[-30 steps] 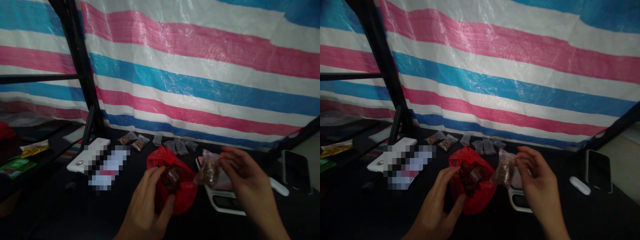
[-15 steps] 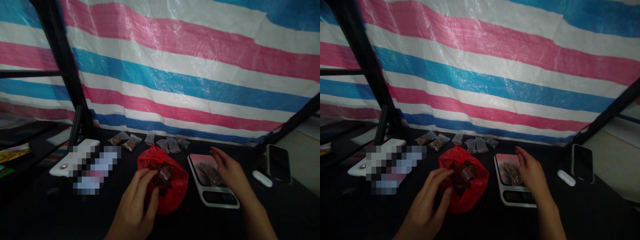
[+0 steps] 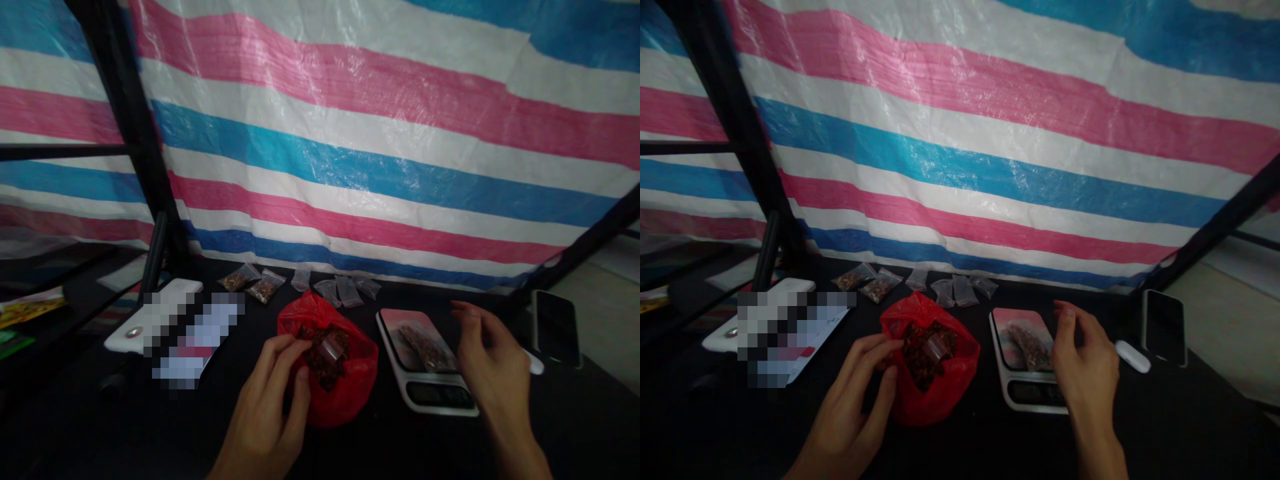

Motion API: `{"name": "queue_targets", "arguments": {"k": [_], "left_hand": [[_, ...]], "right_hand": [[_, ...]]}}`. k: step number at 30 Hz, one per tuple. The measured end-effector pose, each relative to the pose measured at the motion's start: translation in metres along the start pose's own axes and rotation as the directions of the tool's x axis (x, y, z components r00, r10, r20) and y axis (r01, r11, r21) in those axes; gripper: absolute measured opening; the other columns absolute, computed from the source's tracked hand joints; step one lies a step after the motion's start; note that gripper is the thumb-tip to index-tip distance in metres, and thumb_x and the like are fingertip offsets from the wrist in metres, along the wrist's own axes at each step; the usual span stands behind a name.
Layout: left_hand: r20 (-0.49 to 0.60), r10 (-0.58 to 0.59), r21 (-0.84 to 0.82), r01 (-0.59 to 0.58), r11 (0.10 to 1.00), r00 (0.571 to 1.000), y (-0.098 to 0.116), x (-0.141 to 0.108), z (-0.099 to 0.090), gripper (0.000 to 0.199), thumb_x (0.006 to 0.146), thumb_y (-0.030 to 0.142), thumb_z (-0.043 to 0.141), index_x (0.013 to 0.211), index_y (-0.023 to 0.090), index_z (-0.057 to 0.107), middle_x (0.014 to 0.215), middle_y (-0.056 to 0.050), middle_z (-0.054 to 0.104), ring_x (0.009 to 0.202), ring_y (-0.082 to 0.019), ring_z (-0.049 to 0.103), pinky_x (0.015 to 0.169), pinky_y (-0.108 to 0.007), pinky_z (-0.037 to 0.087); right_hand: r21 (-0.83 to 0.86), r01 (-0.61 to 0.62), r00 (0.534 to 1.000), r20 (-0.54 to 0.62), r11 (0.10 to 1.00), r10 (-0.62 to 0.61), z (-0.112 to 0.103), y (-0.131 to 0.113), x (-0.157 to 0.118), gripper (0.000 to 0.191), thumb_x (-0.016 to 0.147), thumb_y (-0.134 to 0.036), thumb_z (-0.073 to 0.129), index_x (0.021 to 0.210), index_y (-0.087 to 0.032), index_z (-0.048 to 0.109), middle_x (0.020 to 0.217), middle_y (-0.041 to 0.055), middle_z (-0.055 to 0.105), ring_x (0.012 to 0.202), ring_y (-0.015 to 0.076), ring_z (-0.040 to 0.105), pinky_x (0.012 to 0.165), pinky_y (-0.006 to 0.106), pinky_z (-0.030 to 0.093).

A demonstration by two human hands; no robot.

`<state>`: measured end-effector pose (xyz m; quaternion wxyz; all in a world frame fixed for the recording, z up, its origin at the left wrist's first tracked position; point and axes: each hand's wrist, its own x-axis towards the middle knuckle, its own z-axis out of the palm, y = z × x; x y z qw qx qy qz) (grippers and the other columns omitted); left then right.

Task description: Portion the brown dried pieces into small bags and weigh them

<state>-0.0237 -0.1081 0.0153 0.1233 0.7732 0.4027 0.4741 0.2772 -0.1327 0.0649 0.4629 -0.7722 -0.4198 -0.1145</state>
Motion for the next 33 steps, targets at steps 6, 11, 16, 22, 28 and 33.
{"name": "queue_targets", "arguments": {"k": [6,11,16,22,28,33], "left_hand": [[-0.004,-0.004,-0.019,0.004,1.000,1.000,0.000,-0.001,0.001,0.028,0.098,0.018,0.048,0.122,0.027,0.059,0.113,-0.007,0.065,0.102,-0.018,0.071,0.086,-0.026,0.061],[-0.004,0.009,-0.018,-0.009,1.000,1.000,0.000,-0.001,0.002,0.030,0.097,0.016,0.048,0.123,0.028,0.057,0.114,-0.006,0.064,0.101,-0.016,0.070,0.086,-0.023,0.059],[-0.001,0.016,0.006,-0.016,1.000,1.000,-0.001,-0.001,0.003,0.029,0.097,0.015,0.047,0.122,0.027,0.056,0.113,-0.007,0.062,0.101,-0.017,0.069,0.085,-0.025,0.059],[0.005,0.027,-0.003,-0.027,1.000,1.000,-0.002,-0.001,0.002,0.031,0.098,0.013,0.046,0.124,0.027,0.054,0.113,-0.007,0.061,0.102,-0.016,0.068,0.086,-0.023,0.059],[0.001,0.027,-0.015,-0.027,1.000,1.000,-0.004,-0.002,0.003,0.030,0.097,0.012,0.048,0.121,0.027,0.056,0.113,-0.006,0.061,0.101,-0.015,0.068,0.086,-0.023,0.058],[-0.014,0.022,-0.026,-0.022,0.999,1.000,-0.004,-0.001,0.001,0.029,0.097,0.013,0.048,0.121,0.027,0.057,0.112,-0.005,0.061,0.101,-0.015,0.067,0.087,-0.022,0.057]], "right_hand": [[-0.082,0.011,0.997,0.077,0.997,-0.005,-0.004,0.002,0.003,0.048,0.093,-0.052,0.037,0.109,-0.021,0.071,0.110,0.0138,0.075,0.105,0.0348,0.068,0.092,0.048,0.050],[-0.228,0.102,0.962,0.270,0.968,-0.038,0.005,0.016,0.005,0.060,0.094,-0.061,0.032,0.113,-0.020,0.071,0.113,0.0157,0.073,0.107,0.0367,0.068,0.093,0.051,0.051],[-0.314,0.168,0.934,0.354,0.934,-0.048,0.016,0.022,-0.001,0.064,0.092,-0.064,0.040,0.120,-0.014,0.069,0.110,0.0188,0.071,0.104,0.0373,0.068,0.093,0.052,0.052],[-0.354,0.223,0.916,0.395,0.908,-0.071,0.022,0.018,-0.008,0.065,0.087,-0.061,0.054,0.128,-0.012,0.065,0.109,0.0190,0.071,0.101,0.0379,0.067,0.090,0.051,0.053],[-0.269,0.223,0.900,0.427,0.937,-0.091,0.028,0.022,-0.009,0.053,0.084,-0.043,0.059,0.127,-0.015,0.066,0.102,0.0140,0.072,0.093,0.0348,0.069,0.084,0.048,0.053],[-0.045,0.096,0.914,0.399,0.994,-0.070,0.031,0.026,-0.007,0.048,0.083,-0.044,0.059,0.124,-0.020,0.067,0.100,0.0095,0.071,0.085,0.0271,0.071,0.077,0.040,0.056]]}}
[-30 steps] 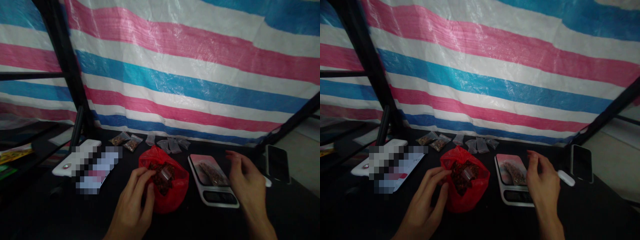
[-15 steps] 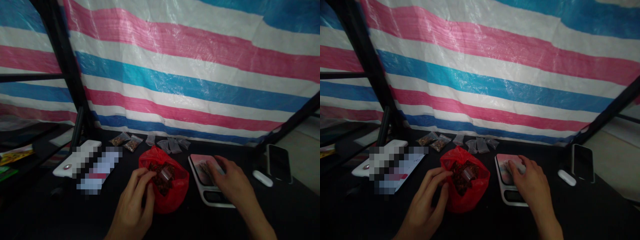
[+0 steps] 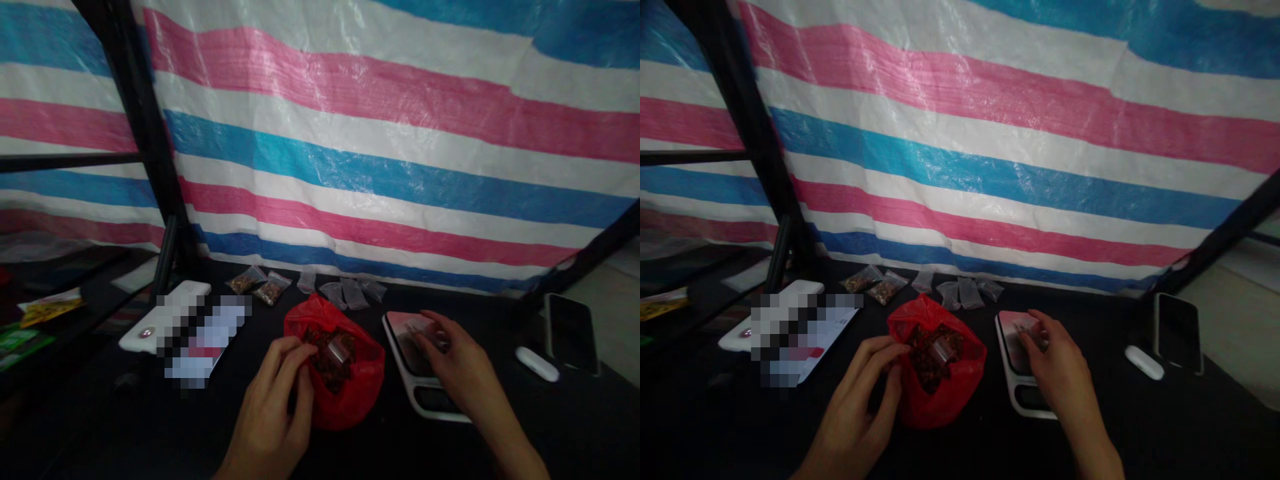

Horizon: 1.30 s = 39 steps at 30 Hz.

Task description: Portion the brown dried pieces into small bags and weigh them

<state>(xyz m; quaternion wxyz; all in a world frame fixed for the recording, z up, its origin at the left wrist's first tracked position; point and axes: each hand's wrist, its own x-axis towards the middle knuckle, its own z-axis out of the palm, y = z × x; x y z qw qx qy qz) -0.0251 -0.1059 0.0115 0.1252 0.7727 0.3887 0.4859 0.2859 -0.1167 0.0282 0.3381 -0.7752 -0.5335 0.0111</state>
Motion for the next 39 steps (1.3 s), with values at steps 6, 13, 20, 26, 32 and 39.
{"name": "queue_targets", "arguments": {"k": [6,13,20,26,32,39], "left_hand": [[-0.023,-0.019,-0.033,0.018,0.999,1.000,0.001,0.002,-0.004,0.029,0.097,0.012,0.047,0.120,0.026,0.057,0.112,-0.005,0.061,0.101,-0.015,0.066,0.086,-0.022,0.056],[0.021,-0.046,-0.037,0.047,0.998,0.999,-0.004,0.002,-0.003,0.021,0.098,0.012,0.046,0.108,0.025,0.060,0.103,-0.004,0.064,0.095,-0.017,0.064,0.081,-0.027,0.054],[0.110,-0.114,0.009,0.113,0.994,0.987,-0.008,0.003,-0.005,0.021,0.097,0.013,0.044,0.095,0.024,0.062,0.094,-0.004,0.066,0.089,-0.020,0.063,0.077,-0.033,0.051],[0.130,-0.155,0.017,0.155,0.988,0.979,-0.009,0.005,-0.008,0.023,0.097,0.015,0.043,0.093,0.024,0.064,0.092,-0.004,0.066,0.087,-0.021,0.062,0.076,-0.034,0.050],[0.133,-0.170,0.003,0.171,0.985,0.976,-0.010,0.006,-0.008,0.024,0.098,0.015,0.042,0.092,0.023,0.064,0.092,-0.003,0.066,0.087,-0.021,0.062,0.077,-0.035,0.050],[0.141,-0.176,0.006,0.177,0.984,0.974,-0.011,0.006,-0.008,0.026,0.098,0.015,0.040,0.090,0.023,0.064,0.090,-0.004,0.066,0.086,-0.020,0.062,0.076,-0.034,0.051]], "right_hand": [[0.258,0.148,0.989,-0.046,0.955,-0.141,-0.003,-0.031,-0.006,0.044,0.083,-0.047,0.066,0.118,-0.022,0.069,0.097,0.0082,0.072,0.085,0.0249,0.071,0.079,0.037,0.057],[0.372,0.356,0.849,0.254,0.857,-0.463,0.014,-0.097,-0.039,0.034,0.090,-0.018,0.063,0.121,-0.032,0.068,0.117,0.0028,0.071,0.106,0.0216,0.067,0.094,0.036,0.054],[0.069,0.389,0.847,0.366,0.919,-0.386,0.040,-0.103,-0.047,0.042,0.083,-0.013,0.071,0.124,-0.025,0.068,0.119,0.0091,0.069,0.108,0.0306,0.065,0.096,0.049,0.052],[0.018,0.449,0.826,0.372,0.894,-0.422,0.045,-0.106,-0.048,0.038,0.088,-0.009,0.061,0.121,-0.026,0.067,0.114,0.0078,0.069,0.099,0.0272,0.066,0.088,0.044,0.053],[0.015,0.501,0.820,0.311,0.865,-0.480,0.053,-0.108,-0.048,0.034,0.091,-0.016,0.063,0.124,-0.024,0.065,0.115,0.0094,0.072,0.101,0.0286,0.067,0.089,0.046,0.051],[0.025,0.515,0.835,0.210,0.857,-0.508,0.058,-0.100,-0.048,0.035,0.093,-0.016,0.058,0.126,-0.026,0.064,0.110,0.0082,0.075,0.097,0.0270,0.069,0.087,0.045,0.052]]}}
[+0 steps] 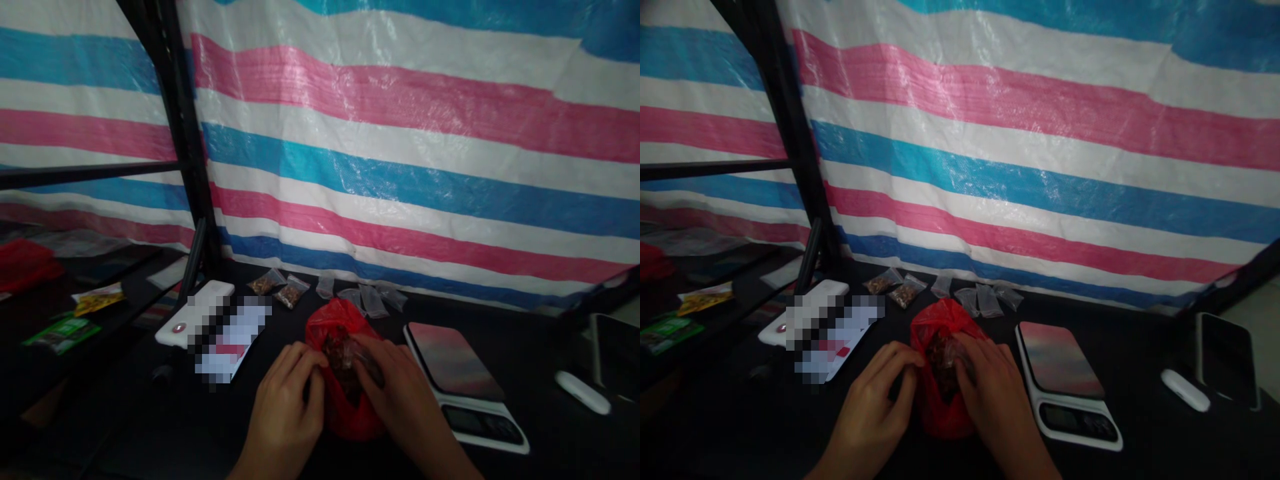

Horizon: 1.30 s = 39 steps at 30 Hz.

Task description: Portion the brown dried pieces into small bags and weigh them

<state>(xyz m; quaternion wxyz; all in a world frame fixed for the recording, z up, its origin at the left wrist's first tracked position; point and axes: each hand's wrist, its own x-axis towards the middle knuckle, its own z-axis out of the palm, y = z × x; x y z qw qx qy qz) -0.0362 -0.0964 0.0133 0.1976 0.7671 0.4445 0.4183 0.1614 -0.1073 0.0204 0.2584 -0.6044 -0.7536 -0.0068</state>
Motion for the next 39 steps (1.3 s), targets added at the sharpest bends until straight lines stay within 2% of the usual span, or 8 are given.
{"name": "queue_targets", "arguments": {"k": [4,7,12,16,21,27,33,39], "left_hand": [[-0.019,0.002,0.006,-0.002,1.000,1.000,0.000,0.000,0.000,0.027,0.098,0.015,0.041,0.089,0.023,0.064,0.090,-0.004,0.066,0.086,-0.020,0.063,0.076,-0.033,0.052],[-0.030,0.020,0.014,-0.019,1.000,0.999,0.001,0.000,-0.001,0.027,0.097,0.014,0.041,0.088,0.023,0.065,0.089,-0.005,0.067,0.085,-0.020,0.065,0.074,-0.032,0.053],[-0.062,0.084,0.044,-0.082,0.996,0.995,0.009,0.000,0.003,0.012,0.093,0.026,0.058,0.100,0.024,0.068,0.089,-0.005,0.071,0.083,-0.022,0.067,0.079,-0.037,0.055],[-0.069,-0.024,-0.119,0.016,0.993,0.997,0.011,0.001,0.007,0.016,0.098,0.032,0.055,0.103,0.025,0.068,0.087,-0.004,0.069,0.082,-0.020,0.066,0.074,-0.032,0.056],[-0.152,-0.092,-0.292,0.044,0.955,0.984,0.006,0.003,0.008,0.017,0.100,0.027,0.051,0.104,0.024,0.067,0.103,-0.006,0.069,0.096,-0.019,0.067,0.083,-0.029,0.057],[-0.211,-0.014,-0.239,-0.038,0.970,0.977,0.005,0.000,0.003,0.018,0.100,0.022,0.051,0.104,0.024,0.068,0.104,-0.006,0.067,0.097,-0.018,0.066,0.083,-0.028,0.056],[-0.185,0.030,-0.219,-0.071,0.973,0.982,0.004,0.002,0.000,0.021,0.100,0.020,0.050,0.108,0.024,0.069,0.105,-0.007,0.068,0.099,-0.019,0.066,0.086,-0.029,0.056],[-0.158,-0.057,-0.343,-0.001,0.939,0.986,0.009,0.004,0.002,0.019,0.099,0.027,0.054,0.097,0.021,0.072,0.099,-0.007,0.071,0.091,-0.019,0.067,0.081,-0.028,0.057]], "right_hand": [[0.052,-0.035,0.999,-0.036,0.998,0.037,0.003,0.006,-0.002,0.031,0.093,-0.018,0.055,0.120,-0.026,0.068,0.110,0.0085,0.075,0.098,0.0281,0.069,0.089,0.049,0.052],[0.185,-0.102,0.993,-0.042,0.977,0.112,0.000,0.007,-0.002,0.033,0.091,-0.022,0.058,0.123,-0.027,0.068,0.115,0.0077,0.075,0.102,0.0280,0.069,0.093,0.049,0.053],[0.519,-0.200,0.964,-0.046,0.831,0.261,-0.007,-0.009,-0.001,0.039,0.088,-0.030,0.064,0.127,-0.029,0.063,0.122,0.0049,0.073,0.108,0.0245,0.070,0.095,0.042,0.056],[0.669,-0.159,0.952,-0.089,0.726,0.291,-0.007,-0.031,-0.001,0.035,0.083,-0.026,0.069,0.117,-0.029,0.063,0.111,0.0022,0.075,0.101,0.0209,0.073,0.091,0.035,0.059],[0.693,-0.095,0.966,-0.109,0.715,0.233,-0.009,-0.042,-0.002,0.025,0.087,-0.028,0.067,0.111,-0.029,0.068,0.111,0.0024,0.075,0.100,0.0206,0.072,0.092,0.033,0.058],[0.723,-0.085,0.924,-0.199,0.685,0.325,-0.014,-0.037,0.002,0.013,0.089,-0.036,0.067,0.095,-0.025,0.070,0.090,0.0027,0.074,0.082,0.0183,0.071,0.075,0.027,0.060],[0.748,-0.073,0.911,-0.219,0.659,0.349,-0.014,-0.037,0.002,0.022,0.086,-0.035,0.071,0.106,-0.026,0.067,0.091,0.0026,0.074,0.083,0.0190,0.073,0.074,0.028,0.061],[0.713,-0.093,0.875,-0.274,0.694,0.399,-0.014,-0.034,0.002,0.016,0.087,-0.032,0.069,0.100,-0.025,0.065,0.089,0.0030,0.073,0.079,0.0190,0.072,0.075,0.031,0.061]]}}
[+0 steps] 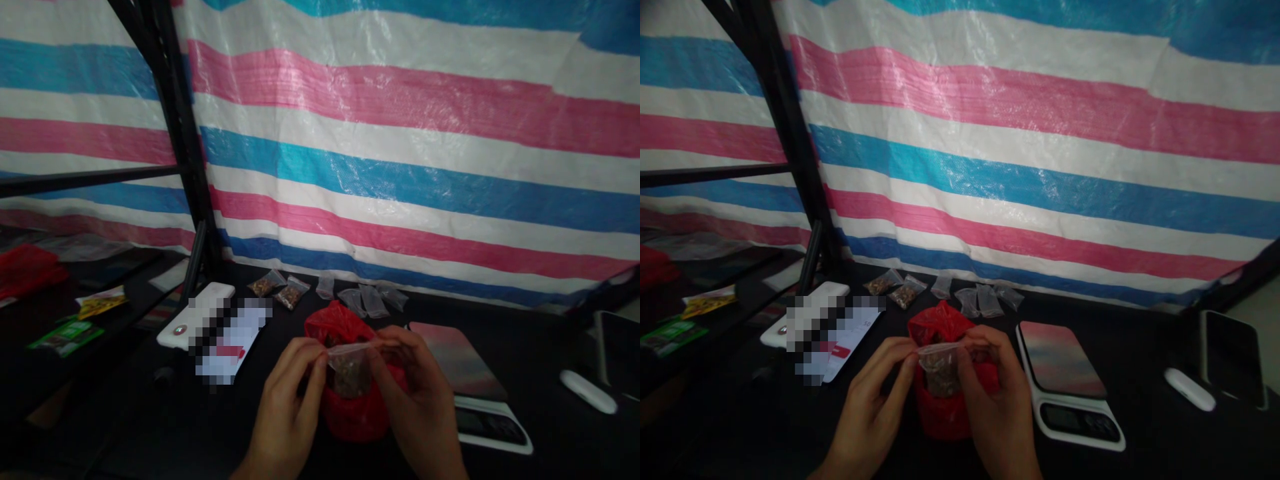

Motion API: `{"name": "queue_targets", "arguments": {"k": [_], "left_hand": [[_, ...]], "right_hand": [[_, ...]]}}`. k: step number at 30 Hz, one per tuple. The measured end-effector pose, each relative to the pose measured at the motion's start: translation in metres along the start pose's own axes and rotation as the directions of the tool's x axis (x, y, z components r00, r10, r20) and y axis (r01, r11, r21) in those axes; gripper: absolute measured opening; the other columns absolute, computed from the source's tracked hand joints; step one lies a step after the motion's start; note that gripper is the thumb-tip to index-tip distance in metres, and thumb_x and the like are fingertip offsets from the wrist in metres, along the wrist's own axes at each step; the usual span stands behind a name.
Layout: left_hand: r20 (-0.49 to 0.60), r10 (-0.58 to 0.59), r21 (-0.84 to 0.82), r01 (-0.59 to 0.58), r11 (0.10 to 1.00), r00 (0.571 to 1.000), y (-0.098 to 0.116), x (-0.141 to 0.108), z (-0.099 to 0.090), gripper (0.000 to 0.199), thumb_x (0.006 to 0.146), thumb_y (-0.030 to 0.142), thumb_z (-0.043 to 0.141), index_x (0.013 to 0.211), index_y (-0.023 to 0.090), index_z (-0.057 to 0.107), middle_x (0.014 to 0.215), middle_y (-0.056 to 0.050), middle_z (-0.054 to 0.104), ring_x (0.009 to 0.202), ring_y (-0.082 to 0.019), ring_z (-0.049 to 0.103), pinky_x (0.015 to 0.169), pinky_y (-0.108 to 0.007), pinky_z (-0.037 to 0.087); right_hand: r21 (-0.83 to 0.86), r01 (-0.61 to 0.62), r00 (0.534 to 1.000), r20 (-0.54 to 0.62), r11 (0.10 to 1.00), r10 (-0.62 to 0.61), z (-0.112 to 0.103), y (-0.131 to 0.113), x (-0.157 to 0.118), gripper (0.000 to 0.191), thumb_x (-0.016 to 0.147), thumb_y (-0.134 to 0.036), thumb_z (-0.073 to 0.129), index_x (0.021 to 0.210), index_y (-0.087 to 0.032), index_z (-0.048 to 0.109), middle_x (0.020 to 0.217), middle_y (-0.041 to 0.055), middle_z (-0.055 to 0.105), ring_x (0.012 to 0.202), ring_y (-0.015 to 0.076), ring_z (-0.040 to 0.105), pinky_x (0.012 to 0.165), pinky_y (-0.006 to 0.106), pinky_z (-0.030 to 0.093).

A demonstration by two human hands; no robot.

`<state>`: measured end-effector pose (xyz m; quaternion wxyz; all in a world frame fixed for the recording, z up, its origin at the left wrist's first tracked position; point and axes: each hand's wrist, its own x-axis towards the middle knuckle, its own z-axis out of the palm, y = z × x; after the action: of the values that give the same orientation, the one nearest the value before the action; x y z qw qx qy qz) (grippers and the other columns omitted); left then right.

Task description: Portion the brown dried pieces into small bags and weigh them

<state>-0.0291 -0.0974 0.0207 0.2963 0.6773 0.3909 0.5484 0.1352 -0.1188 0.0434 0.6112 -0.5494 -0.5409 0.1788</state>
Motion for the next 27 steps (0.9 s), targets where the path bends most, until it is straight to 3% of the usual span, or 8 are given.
{"name": "queue_targets", "arguments": {"k": [5,8,11,16,20,22,24,27], "left_hand": [[0.037,-0.276,-0.278,0.275,0.920,0.960,-0.001,0.002,0.005,0.026,0.096,0.040,0.058,0.090,0.019,0.071,0.079,-0.003,0.071,0.069,-0.015,0.067,0.063,-0.024,0.055],[0.140,-0.393,-0.436,0.413,0.799,0.909,-0.001,0.005,0.007,0.031,0.093,0.047,0.062,0.090,0.017,0.070,0.075,-0.003,0.072,0.065,-0.016,0.068,0.064,-0.027,0.058],[0.121,-0.404,-0.490,0.408,0.770,0.907,0.001,0.007,0.006,0.034,0.090,0.050,0.065,0.099,0.017,0.069,0.076,-0.003,0.072,0.067,-0.017,0.070,0.066,-0.029,0.060],[-0.073,-0.296,-0.265,0.268,0.926,0.952,0.001,0.004,0.000,0.030,0.094,0.047,0.059,0.097,0.018,0.068,0.075,0.000,0.066,0.069,-0.014,0.066,0.065,-0.023,0.055],[-0.048,-0.219,-0.102,0.213,0.972,0.975,-0.005,0.000,-0.004,0.027,0.098,0.042,0.053,0.097,0.020,0.067,0.084,-0.002,0.067,0.077,-0.015,0.066,0.069,-0.023,0.054],[-0.022,-0.198,-0.069,0.196,0.978,0.980,-0.008,-0.002,-0.004,0.025,0.098,0.041,0.054,0.098,0.020,0.067,0.090,-0.003,0.068,0.079,-0.015,0.066,0.071,-0.024,0.054],[-0.003,-0.191,-0.057,0.191,0.980,0.982,-0.010,-0.003,-0.002,0.025,0.098,0.041,0.054,0.098,0.020,0.067,0.093,-0.004,0.070,0.079,-0.015,0.066,0.072,-0.024,0.054],[0.017,-0.199,-0.056,0.200,0.978,0.980,-0.011,-0.004,0.000,0.026,0.098,0.042,0.054,0.100,0.020,0.067,0.095,-0.005,0.070,0.078,-0.015,0.067,0.071,-0.024,0.054]], "right_hand": [[-0.023,-0.031,0.993,0.110,0.999,0.033,0.002,-0.001,-0.001,0.037,0.087,-0.035,0.068,0.122,-0.027,0.062,0.107,0.0053,0.074,0.096,0.0215,0.072,0.088,0.036,0.060],[-0.045,-0.086,0.976,0.199,0.995,0.094,0.004,-0.002,0.000,0.027,0.086,-0.034,0.068,0.112,-0.025,0.067,0.102,0.0044,0.076,0.093,0.0220,0.074,0.086,0.035,0.061],[0.036,-0.146,0.969,0.204,0.989,0.136,0.003,0.001,0.005,0.021,0.087,-0.039,0.068,0.101,-0.023,0.068,0.095,0.0046,0.077,0.087,0.0220,0.074,0.078,0.033,0.062],[0.108,-0.158,0.987,0.027,0.982,0.156,-0.028,0.017,0.025,0.040,0.081,-0.051,0.073,0.106,-0.021,0.066,0.099,0.0088,0.078,0.088,0.0235,0.075,0.081,0.037,0.062],[-0.227,-0.158,0.982,-0.139,0.961,0.128,-0.081,0.044,0.049,0.048,0.084,-0.052,0.063,0.118,-0.019,0.066,0.097,0.0110,0.078,0.087,0.0261,0.074,0.078,0.039,0.059],[-0.531,-0.191,0.977,-0.182,0.826,0.109,-0.106,0.059,0.058,0.044,0.087,-0.047,0.056,0.117,-0.018,0.069,0.092,0.0115,0.078,0.083,0.0277,0.073,0.077,0.041,0.057],[-0.763,-0.145,0.989,-0.101,0.630,0.105,-0.123,0.072,0.064,0.039,0.089,-0.039,0.051,0.113,-0.019,0.074,0.094,0.0136,0.077,0.088,0.0310,0.072,0.081,0.045,0.054],[-0.842,-0.091,0.994,-0.044,0.532,0.101,-0.132,0.081,0.066,0.037,0.089,-0.036,0.049,0.105,-0.021,0.078,0.105,0.0142,0.076,0.103,0.0365,0.068,0.088,0.052,0.050]]}}
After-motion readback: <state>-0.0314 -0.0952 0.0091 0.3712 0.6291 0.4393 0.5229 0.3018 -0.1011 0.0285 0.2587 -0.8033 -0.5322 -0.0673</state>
